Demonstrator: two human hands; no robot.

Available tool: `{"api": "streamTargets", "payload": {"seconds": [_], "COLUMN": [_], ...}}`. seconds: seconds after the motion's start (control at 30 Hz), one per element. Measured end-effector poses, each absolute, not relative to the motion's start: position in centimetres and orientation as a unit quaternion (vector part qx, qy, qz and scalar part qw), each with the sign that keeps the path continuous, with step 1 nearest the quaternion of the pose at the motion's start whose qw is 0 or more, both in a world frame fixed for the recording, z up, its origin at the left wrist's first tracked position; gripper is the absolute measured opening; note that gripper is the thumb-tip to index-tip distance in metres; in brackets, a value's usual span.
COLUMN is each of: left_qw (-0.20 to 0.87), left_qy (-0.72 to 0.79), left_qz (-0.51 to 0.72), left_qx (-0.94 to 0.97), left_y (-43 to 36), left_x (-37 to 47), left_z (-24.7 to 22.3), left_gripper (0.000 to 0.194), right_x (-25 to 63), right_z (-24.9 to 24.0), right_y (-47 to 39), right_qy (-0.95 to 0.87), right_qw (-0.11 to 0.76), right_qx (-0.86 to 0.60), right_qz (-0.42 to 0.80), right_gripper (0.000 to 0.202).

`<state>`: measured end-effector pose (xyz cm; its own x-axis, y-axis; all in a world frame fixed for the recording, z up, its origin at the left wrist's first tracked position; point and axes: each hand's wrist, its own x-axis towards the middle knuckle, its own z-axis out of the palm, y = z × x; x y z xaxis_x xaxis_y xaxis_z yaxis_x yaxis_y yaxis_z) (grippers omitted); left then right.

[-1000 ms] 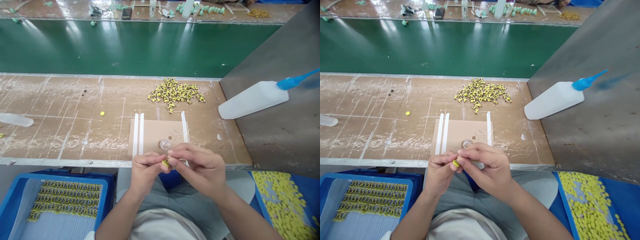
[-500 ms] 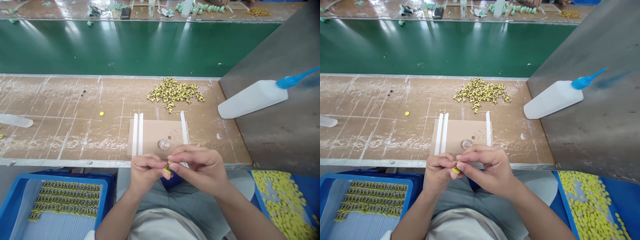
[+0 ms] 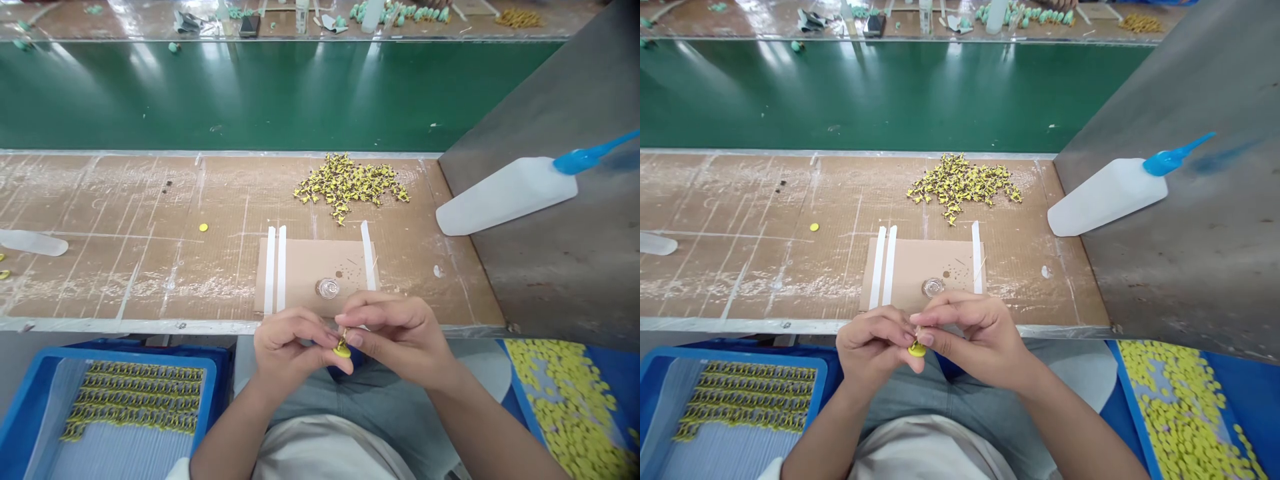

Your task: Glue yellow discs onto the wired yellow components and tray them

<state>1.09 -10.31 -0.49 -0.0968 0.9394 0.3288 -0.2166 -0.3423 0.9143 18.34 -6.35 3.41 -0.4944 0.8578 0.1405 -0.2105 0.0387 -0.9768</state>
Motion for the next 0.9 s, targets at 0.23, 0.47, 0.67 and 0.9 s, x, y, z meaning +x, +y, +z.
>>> {"api": "streamTargets", "payload": {"seconds": [0.23, 0.47, 0.67, 0.9], "left_qw": [0.381, 0.368, 0.39, 0.377], "left_qy": [0.301, 0.281, 0.29, 0.336], "left_qz": [0.643, 0.626, 0.618, 0.645], "left_qx": [0.592, 0.627, 0.618, 0.574], "left_y": [-10.22, -10.78, -10.99, -10.47], "left_x": [0.4, 0.1, 0.27, 0.79], "left_z": [0.37, 0.57, 0.49, 0.19], "left_gripper": [0.027, 0.029, 0.02, 0.024], "right_x": [18.57, 18.77, 19.05, 18.55], "right_z": [3.16, 3.56, 3.75, 3.96], "right_y": [-6.25, -6.23, -6.2, -6.02], "right_qy": [-0.579, -0.596, -0.613, -0.56], "right_qw": [0.403, 0.402, 0.39, 0.406], "right_qx": [-0.241, -0.207, -0.218, -0.304], "right_qz": [0.667, 0.664, 0.652, 0.655], "right_gripper": [0.031, 0.032, 0.029, 0.018]}}
